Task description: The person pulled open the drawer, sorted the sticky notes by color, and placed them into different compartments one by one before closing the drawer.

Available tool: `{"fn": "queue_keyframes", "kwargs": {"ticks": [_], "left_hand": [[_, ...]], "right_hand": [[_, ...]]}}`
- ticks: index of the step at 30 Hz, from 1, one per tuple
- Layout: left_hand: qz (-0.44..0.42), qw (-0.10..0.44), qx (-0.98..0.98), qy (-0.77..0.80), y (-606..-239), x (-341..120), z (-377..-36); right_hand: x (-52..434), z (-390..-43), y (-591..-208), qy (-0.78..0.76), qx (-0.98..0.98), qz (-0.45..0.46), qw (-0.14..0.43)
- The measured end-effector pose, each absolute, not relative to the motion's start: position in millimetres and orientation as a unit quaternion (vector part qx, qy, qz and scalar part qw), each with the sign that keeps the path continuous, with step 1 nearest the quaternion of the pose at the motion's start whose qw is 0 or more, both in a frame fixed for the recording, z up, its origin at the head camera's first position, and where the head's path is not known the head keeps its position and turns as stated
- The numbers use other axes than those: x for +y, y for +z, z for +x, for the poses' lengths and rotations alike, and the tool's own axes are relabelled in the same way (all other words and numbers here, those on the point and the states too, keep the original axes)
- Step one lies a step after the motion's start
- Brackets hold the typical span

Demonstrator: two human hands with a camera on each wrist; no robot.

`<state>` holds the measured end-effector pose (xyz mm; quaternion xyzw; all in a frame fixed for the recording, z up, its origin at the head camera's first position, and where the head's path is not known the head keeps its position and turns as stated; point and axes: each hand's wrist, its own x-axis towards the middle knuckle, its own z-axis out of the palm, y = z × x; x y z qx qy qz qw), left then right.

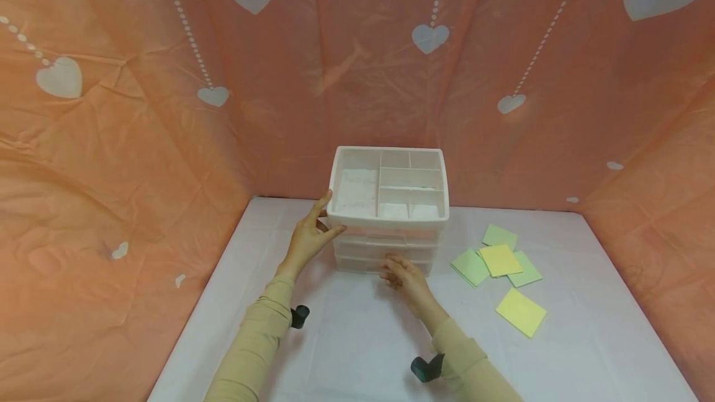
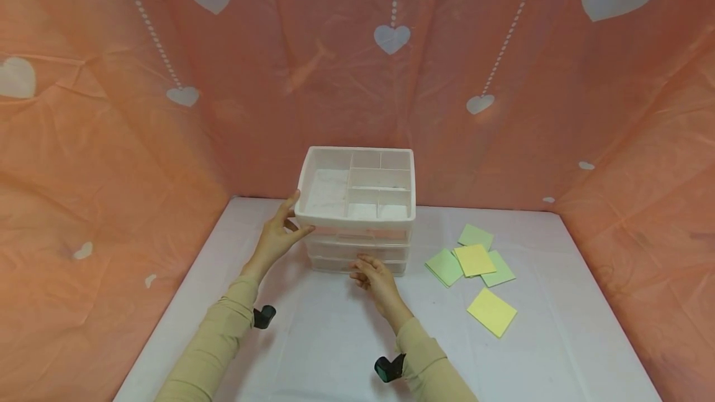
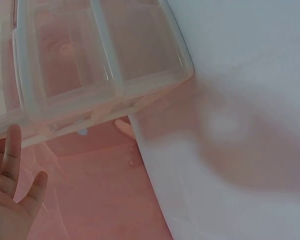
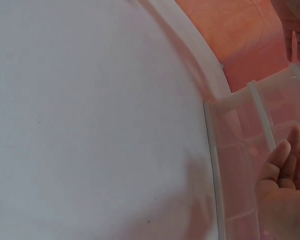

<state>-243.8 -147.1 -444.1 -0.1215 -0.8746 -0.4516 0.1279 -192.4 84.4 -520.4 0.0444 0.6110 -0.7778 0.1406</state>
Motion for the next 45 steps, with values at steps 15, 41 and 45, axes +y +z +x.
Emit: {"fn": "queue_keyframes", "kwargs": {"ticks": [15, 41, 45], "left_hand": [[-0.108, 0.118, -0.88, -0.448, -444, -146, -242], [-0.11, 0.116, -0.878, -0.45, -446, -146, -243], [-0.11, 0.114, -0.877, -0.454, -445, -146, -243]], "right_hand": [[95, -182, -520, -0.771, 0.605, -0.009, 0.197], [108, -145, -525, -0.767, 0.59, -0.063, 0.242], [109, -138, -525, -0.769, 0.587, -0.068, 0.243]]}}
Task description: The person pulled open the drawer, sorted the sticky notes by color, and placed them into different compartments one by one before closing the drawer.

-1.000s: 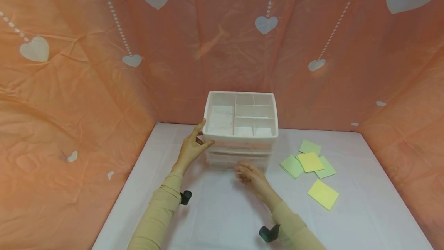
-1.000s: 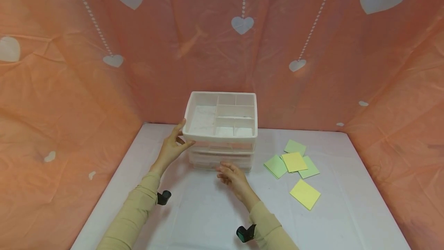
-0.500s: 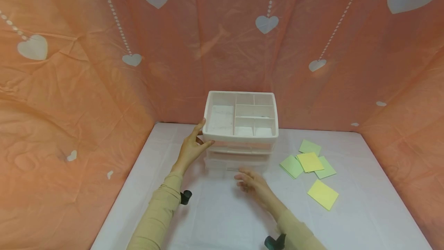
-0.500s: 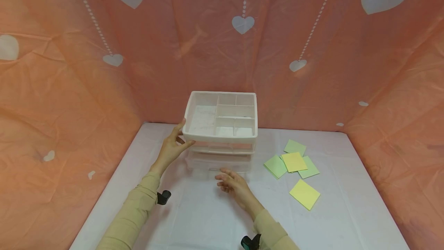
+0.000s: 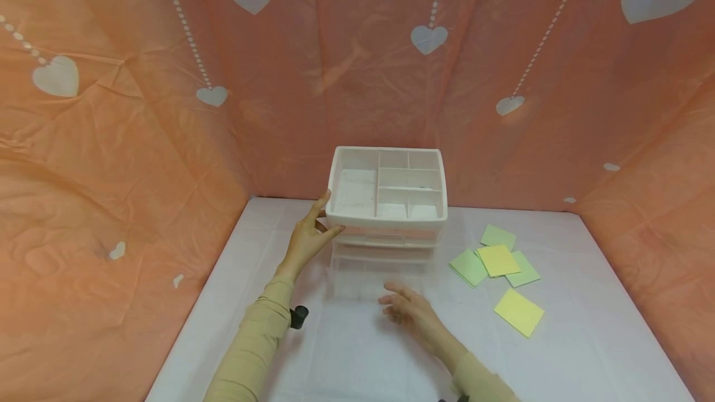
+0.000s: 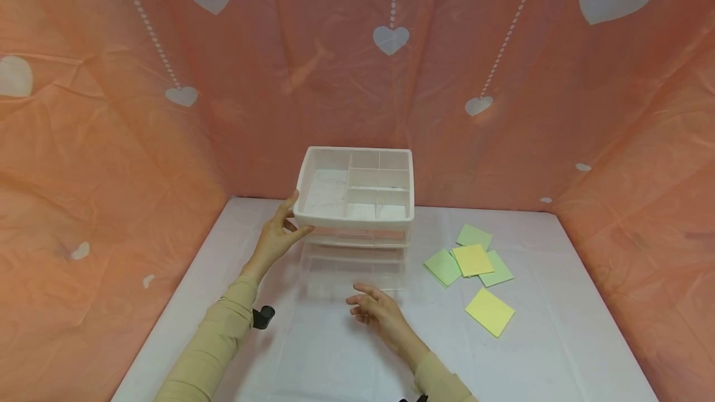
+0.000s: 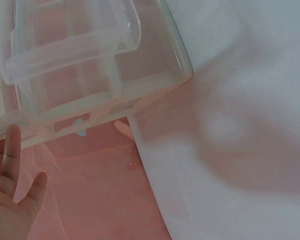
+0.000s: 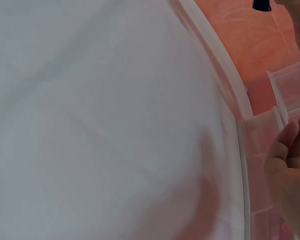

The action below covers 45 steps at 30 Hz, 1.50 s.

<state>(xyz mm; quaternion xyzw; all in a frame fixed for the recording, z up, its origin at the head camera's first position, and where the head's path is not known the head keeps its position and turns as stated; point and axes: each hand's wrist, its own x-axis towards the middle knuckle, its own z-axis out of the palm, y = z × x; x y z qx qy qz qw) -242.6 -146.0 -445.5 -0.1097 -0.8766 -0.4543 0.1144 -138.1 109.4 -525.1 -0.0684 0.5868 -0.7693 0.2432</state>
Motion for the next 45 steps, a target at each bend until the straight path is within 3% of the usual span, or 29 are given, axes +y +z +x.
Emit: {"fn": "queue_keyframes", "kwargs": {"ticks": [14, 45], "left_hand": [[-0.123, 0.136, -0.873, -0.451, -447, -146, -242], [-0.111, 0.121, -0.878, -0.45, -447, -146, -244]], "right_hand": [[109, -120, -529, -0.777, 0.576, -0.092, 0.238], [110, -106, -527, -0.753, 0.594, -0.11, 0.262]]}}
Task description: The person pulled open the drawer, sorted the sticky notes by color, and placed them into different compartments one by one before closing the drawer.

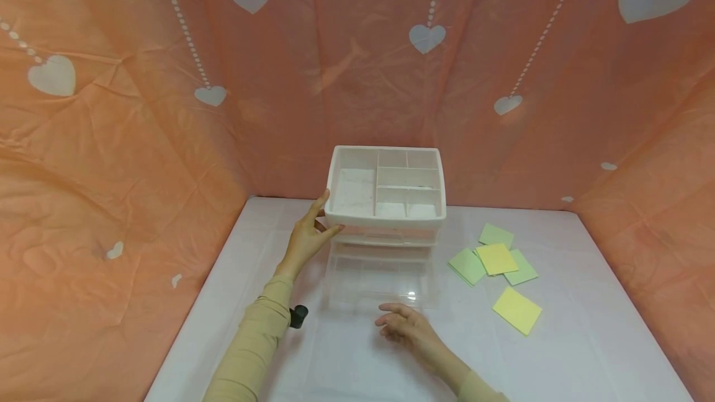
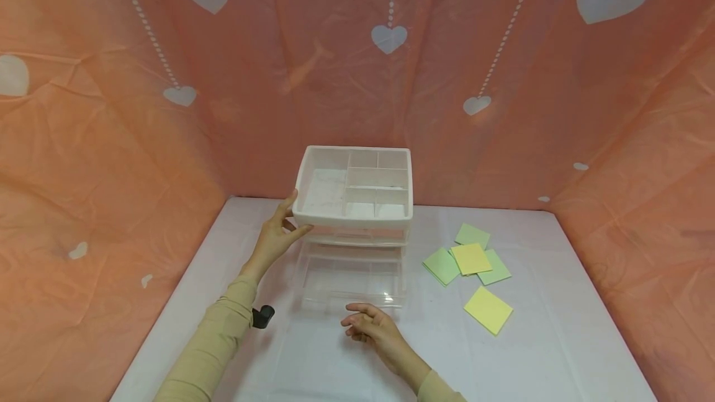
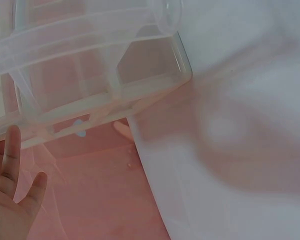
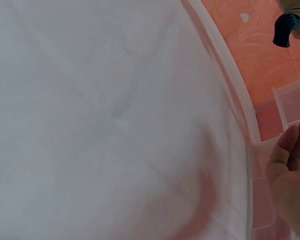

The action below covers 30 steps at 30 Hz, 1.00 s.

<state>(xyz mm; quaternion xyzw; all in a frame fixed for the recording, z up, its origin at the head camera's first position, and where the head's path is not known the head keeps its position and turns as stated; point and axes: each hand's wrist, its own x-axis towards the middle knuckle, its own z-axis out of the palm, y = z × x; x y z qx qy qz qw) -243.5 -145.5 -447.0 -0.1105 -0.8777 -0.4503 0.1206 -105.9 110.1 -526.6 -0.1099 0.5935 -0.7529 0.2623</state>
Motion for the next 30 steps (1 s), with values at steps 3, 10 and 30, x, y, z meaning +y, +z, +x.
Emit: {"fn": "queue_keyframes", "kwargs": {"ticks": [3, 10, 30], "left_hand": [[-0.113, 0.126, -0.877, -0.449, -447, -146, -243], [-0.116, 0.133, -0.877, -0.447, -448, -146, -244], [-0.116, 0.121, -0.879, -0.446, -448, -147, -243]], "right_hand": [[112, -105, -520, -0.747, 0.601, -0.125, 0.257], [118, -107, -500, -0.728, 0.624, -0.171, 0.225], [199, -126, -460, -0.749, 0.63, -0.203, 0.023]]}}
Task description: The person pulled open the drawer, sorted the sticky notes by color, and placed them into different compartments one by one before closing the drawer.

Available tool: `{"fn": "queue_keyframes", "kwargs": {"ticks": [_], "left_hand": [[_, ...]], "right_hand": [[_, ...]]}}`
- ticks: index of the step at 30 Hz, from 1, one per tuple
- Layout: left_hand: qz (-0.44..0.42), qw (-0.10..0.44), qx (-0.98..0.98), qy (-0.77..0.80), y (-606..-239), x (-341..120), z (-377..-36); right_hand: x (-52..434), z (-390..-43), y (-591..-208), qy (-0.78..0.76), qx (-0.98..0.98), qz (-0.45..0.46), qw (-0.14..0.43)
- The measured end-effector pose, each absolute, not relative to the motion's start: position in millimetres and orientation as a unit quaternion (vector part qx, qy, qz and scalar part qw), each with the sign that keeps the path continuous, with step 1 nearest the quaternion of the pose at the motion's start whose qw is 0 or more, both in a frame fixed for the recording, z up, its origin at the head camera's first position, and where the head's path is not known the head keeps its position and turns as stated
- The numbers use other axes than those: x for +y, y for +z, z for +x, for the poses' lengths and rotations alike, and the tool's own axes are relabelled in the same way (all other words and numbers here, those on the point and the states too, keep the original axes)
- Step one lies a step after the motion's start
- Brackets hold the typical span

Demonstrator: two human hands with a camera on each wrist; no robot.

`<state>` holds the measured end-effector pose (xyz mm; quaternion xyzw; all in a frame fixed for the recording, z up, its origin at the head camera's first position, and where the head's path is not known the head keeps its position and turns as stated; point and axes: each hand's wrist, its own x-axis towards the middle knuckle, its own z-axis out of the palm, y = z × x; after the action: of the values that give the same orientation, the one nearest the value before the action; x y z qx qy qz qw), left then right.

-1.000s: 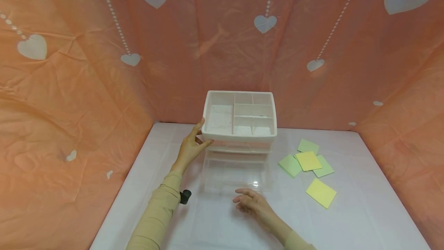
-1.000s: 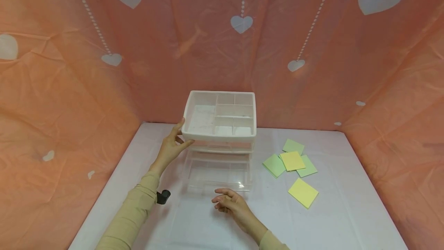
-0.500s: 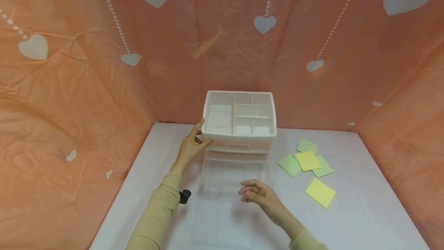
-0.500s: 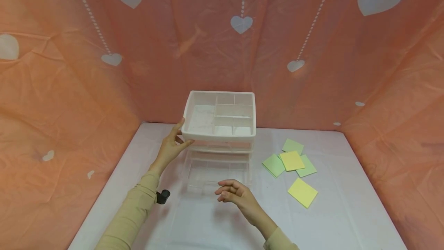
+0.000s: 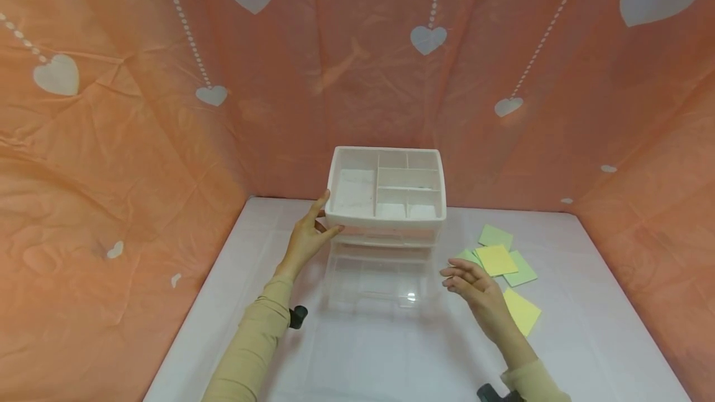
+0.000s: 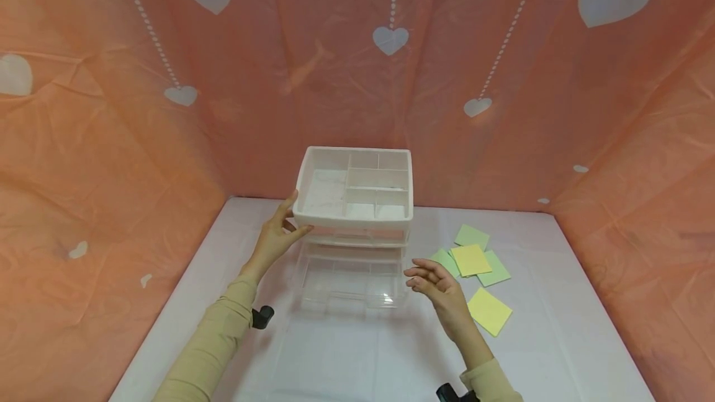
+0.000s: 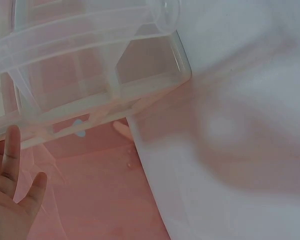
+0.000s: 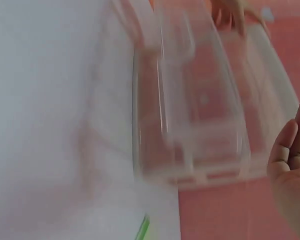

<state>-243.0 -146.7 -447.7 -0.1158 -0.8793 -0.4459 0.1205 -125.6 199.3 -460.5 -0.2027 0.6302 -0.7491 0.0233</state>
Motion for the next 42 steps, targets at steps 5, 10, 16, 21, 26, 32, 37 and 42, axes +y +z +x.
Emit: {"fn": "queue_keyframes", "kwargs": {"ticks": [5, 10, 16, 21, 26, 32, 37, 42], "left_hand": [[-0.118, 0.12, -0.88, -0.444, -449, -147, -242], [-0.117, 0.12, -0.88, -0.445, -450, -147, -242], [-0.115, 0.122, -0.88, -0.445, -449, -146, -241], [-0.115, 0.12, -0.877, -0.451, -449, -147, -240], [-0.119, 0.124, -0.875, -0.453, -449, -147, -241], [-0.119, 0.118, -0.879, -0.447, -449, -147, -241], [-0.116, 0.114, -0.879, -0.447, -448, -146, -242], [-0.115, 0.12, -0.879, -0.446, -449, -147, -243]], "right_hand": [[230, -130, -469, -0.761, 0.628, -0.164, -0.014], [258, -129, -481, -0.762, 0.64, -0.095, -0.037], [288, -125, -501, -0.772, 0.633, -0.04, -0.047], [310, -121, -513, -0.738, 0.674, 0.027, -0.018], [325, -117, -521, -0.642, 0.757, 0.113, 0.049], [335, -119, -535, -0.594, 0.771, 0.187, 0.131], [341, -121, -544, -0.589, 0.762, 0.216, 0.16], [342, -123, -549, -0.519, 0.818, 0.193, 0.156]]}}
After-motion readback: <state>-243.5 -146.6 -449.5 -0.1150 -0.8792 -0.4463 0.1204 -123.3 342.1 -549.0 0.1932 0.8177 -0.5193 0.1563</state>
